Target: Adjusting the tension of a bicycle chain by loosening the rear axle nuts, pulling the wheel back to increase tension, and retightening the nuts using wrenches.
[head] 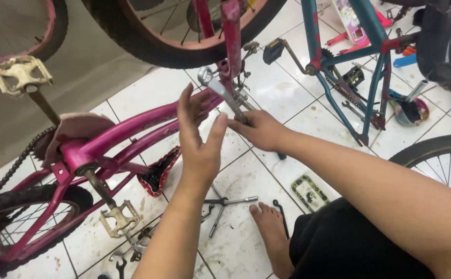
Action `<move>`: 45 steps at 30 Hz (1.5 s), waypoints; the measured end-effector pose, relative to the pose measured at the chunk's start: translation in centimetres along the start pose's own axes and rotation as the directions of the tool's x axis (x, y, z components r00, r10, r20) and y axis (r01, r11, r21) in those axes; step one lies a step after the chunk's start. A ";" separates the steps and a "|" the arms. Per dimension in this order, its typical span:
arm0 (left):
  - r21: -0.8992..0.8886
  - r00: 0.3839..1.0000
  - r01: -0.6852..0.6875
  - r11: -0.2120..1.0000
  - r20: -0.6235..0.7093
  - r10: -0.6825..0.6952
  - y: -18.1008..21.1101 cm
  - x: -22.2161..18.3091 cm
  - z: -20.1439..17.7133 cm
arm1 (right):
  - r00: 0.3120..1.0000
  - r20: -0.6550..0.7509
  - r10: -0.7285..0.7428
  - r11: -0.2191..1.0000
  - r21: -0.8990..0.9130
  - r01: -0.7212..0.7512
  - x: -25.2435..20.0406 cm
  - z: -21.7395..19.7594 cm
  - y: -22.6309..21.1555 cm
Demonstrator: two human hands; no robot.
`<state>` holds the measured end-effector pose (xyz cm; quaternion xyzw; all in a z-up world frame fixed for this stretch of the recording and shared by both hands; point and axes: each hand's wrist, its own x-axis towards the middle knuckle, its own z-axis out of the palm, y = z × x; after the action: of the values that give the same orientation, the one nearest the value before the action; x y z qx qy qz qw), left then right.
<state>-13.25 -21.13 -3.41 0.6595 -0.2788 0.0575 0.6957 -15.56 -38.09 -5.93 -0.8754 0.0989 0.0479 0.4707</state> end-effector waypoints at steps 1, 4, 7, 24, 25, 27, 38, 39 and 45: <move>0.000 1.000 0.007 1.000 0.000 -0.007 -0.7 -0.6 0.1 | 1.000 0.004 0.005 1.000 0.001 -0.005 -0.3 1.2 0.9; -0.130 0.986 0.163 0.978 0.004 -0.164 -2.9 -2.7 0.6 | 0.992 0.106 0.070 0.992 -0.113 -0.058 -1.9 4.6 3.9; -0.221 0.909 0.414 0.883 0.048 -0.414 -5.3 -4.2 1.6 | 0.971 0.173 0.165 0.983 -0.113 -0.147 -3.4 5.9 5.8; 0.679 0.272 0.641 0.358 0.236 -0.933 -18.3 -17.0 3.0 | 0.494 -0.242 0.835 0.440 -0.246 -0.864 -7.5 7.5 34.7; 0.683 0.266 0.637 0.357 0.240 -0.934 -18.6 -17.2 2.8 | 0.486 -0.241 0.840 0.434 -0.240 -0.868 -7.8 7.5 34.9; 0.664 0.261 0.662 0.347 0.229 -0.938 -19.1 -17.6 2.2 | 0.570 -0.219 0.792 0.508 -0.281 -0.814 -8.2 7.3 35.0; 0.711 0.204 0.664 0.232 0.126 -0.971 -24.8 -21.7 -1.4 | 0.786 -0.215 0.579 0.663 -0.437 -0.608 -7.0 8.7 31.6; 0.709 0.198 0.668 0.223 0.120 -0.973 -25.0 -22.0 -1.8 | 0.810 -0.177 0.560 0.684 -0.452 -0.572 -6.9 8.5 29.8; 0.716 0.158 0.675 0.178 0.095 -0.983 -26.0 -23.2 -3.7 | 0.831 -0.124 0.543 0.693 -0.492 -0.526 -4.3 8.2 25.9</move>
<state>-19.89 -14.15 -37.08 0.8353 0.0020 -0.4779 0.2719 -25.33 -44.59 -30.82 -0.8995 0.3255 0.2204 0.1909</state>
